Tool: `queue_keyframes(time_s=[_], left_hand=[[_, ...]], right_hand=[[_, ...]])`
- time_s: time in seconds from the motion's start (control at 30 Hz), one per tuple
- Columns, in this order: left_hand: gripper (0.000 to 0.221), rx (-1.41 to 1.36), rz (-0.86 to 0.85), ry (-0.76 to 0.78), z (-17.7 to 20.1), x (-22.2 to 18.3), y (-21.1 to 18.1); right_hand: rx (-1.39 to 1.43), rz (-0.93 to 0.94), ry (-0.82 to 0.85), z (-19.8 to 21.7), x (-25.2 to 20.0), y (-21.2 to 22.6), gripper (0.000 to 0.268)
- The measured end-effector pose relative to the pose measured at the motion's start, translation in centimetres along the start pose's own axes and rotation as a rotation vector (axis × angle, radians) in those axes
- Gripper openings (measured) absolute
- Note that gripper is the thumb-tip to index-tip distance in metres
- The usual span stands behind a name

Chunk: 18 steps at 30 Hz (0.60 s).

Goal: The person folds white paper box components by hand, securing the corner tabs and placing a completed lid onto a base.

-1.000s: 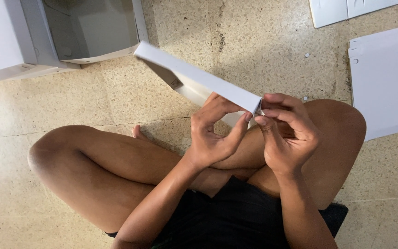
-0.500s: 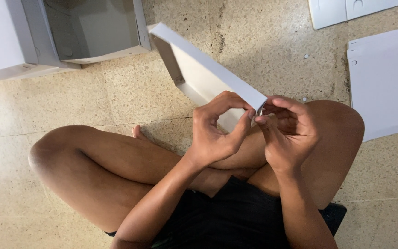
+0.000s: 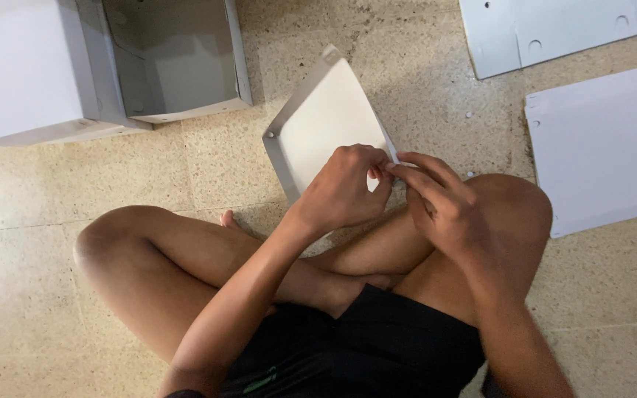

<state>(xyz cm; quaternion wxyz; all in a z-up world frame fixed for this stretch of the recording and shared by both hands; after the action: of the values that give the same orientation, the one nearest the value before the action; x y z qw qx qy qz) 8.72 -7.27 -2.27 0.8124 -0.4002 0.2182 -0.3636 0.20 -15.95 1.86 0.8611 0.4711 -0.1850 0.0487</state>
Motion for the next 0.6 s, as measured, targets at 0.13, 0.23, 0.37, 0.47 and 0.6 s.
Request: queue_keyframes(time_s=[0.13, 0.23, 0.37, 0.47, 0.6], left_hand=[[0.017, 0.058, 0.084, 0.113, -2.2, 0.0, 2.0], [0.020, 0.015, 0.128, 0.194, -4.9, -0.1, 4.6], [0.022, -0.001, 0.172, 0.294, -6.4, 0.0, 6.1], [0.025, 0.037, 0.192, 0.354, -7.0, 0.3, 7.3], [0.026, 0.094, 0.217, 0.396, -7.4, 0.6, 8.5]], right_hand=[[-0.076, 0.047, 0.116, 0.1, -0.3, -1.2, 0.022], [-0.109, 0.012, 0.292, -1.3, -1.6, -3.3, 0.012], [-0.156, -0.066, 0.404, -3.2, -2.4, -5.7, 0.004], [-0.180, -0.116, 0.474, -4.3, -2.9, -7.3, 0.004], [-0.178, -0.144, 0.522, -5.1, -2.8, -8.2, 0.005]])
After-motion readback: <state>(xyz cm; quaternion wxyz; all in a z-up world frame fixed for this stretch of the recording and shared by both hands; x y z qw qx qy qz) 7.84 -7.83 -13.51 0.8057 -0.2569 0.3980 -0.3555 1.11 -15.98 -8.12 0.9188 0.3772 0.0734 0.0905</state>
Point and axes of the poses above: each hand's wrist, its own x-axis towards the middle knuckle, its own z-axis out of the back of the hand, y = z × x, the point moved 8 cm from there along x, towards the middle knuckle, and after that the axes turned 10 degrees about x, right-handed, at the moved point
